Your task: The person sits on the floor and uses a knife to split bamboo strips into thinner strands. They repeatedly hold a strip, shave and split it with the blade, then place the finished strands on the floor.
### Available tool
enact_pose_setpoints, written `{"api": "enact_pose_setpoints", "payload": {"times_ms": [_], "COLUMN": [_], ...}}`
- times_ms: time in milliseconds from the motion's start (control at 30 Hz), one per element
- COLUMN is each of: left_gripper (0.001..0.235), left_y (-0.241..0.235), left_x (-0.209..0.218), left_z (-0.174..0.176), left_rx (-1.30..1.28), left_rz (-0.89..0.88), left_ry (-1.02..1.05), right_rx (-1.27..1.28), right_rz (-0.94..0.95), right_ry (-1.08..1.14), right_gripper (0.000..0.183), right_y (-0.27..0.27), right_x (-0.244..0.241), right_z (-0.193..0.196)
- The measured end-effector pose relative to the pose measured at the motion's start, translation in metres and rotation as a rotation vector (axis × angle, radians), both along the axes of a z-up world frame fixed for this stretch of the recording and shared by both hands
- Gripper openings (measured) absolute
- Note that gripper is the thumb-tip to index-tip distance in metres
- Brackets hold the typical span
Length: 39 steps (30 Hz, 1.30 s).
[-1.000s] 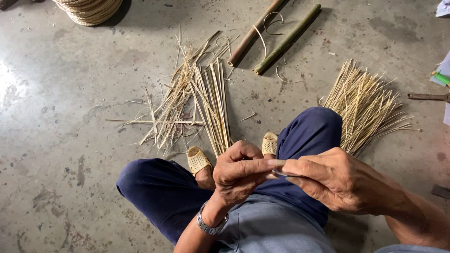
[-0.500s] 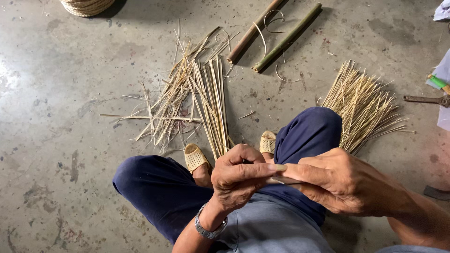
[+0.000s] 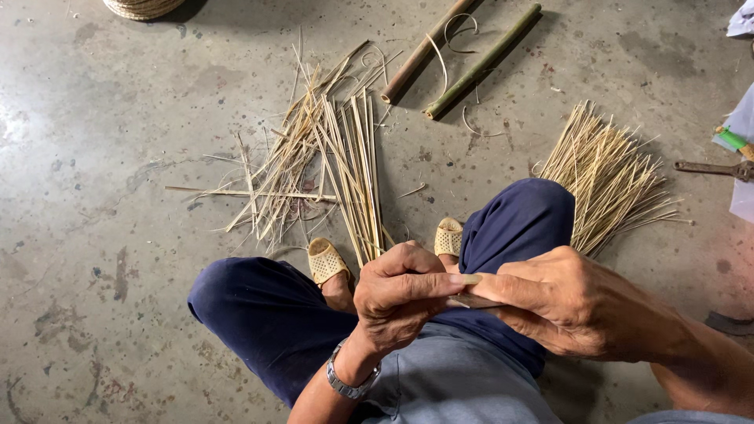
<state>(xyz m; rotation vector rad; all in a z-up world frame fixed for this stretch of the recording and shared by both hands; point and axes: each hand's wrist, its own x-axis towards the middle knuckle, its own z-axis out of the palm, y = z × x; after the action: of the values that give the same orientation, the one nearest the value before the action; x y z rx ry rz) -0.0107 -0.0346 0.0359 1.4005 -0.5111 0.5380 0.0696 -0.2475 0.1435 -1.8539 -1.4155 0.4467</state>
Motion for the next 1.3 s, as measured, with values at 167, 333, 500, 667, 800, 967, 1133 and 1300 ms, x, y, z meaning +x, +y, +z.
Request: {"api": "enact_pose_setpoints", "payload": {"times_ms": [167,333,500,667,800,967,1133,1300], "left_gripper": [0.028,0.027,0.026,0.028,0.028,0.028,0.029,0.030], "left_y": [0.001,0.001,0.005,0.011,0.010,0.012,0.013,0.013], "left_x": [0.000,0.000,0.000,-0.001,-0.001,0.003,0.000,-0.004], "left_z": [0.000,0.002,0.011,0.020,0.023,0.022,0.019,0.019], "left_rx": [-0.014,-0.012,0.061,0.138,0.097,0.113,0.155,0.205], "left_rz": [-0.009,0.007,0.072,0.116,0.101,0.097,0.114,0.113], "left_ry": [-0.005,-0.005,-0.059,-0.155,-0.181,-0.220,-0.225,-0.179], "right_rx": [0.002,-0.004,-0.013,0.039,0.049,0.053,0.042,0.012], "right_rz": [0.010,0.022,0.061,0.072,0.059,0.070,0.077,0.125], "right_ry": [-0.011,-0.028,-0.214,-0.499,-0.632,-0.588,-0.409,-0.228], "right_gripper": [0.035,0.039,0.043,0.038,0.041,0.042,0.040,0.040], "right_y": [0.001,0.000,0.000,-0.002,-0.004,-0.003,-0.007,-0.011], "right_x": [0.001,0.001,0.001,-0.008,-0.014,-0.013,-0.009,-0.003], "right_z": [0.000,-0.001,-0.005,-0.004,0.000,-0.002,-0.010,-0.015]}}
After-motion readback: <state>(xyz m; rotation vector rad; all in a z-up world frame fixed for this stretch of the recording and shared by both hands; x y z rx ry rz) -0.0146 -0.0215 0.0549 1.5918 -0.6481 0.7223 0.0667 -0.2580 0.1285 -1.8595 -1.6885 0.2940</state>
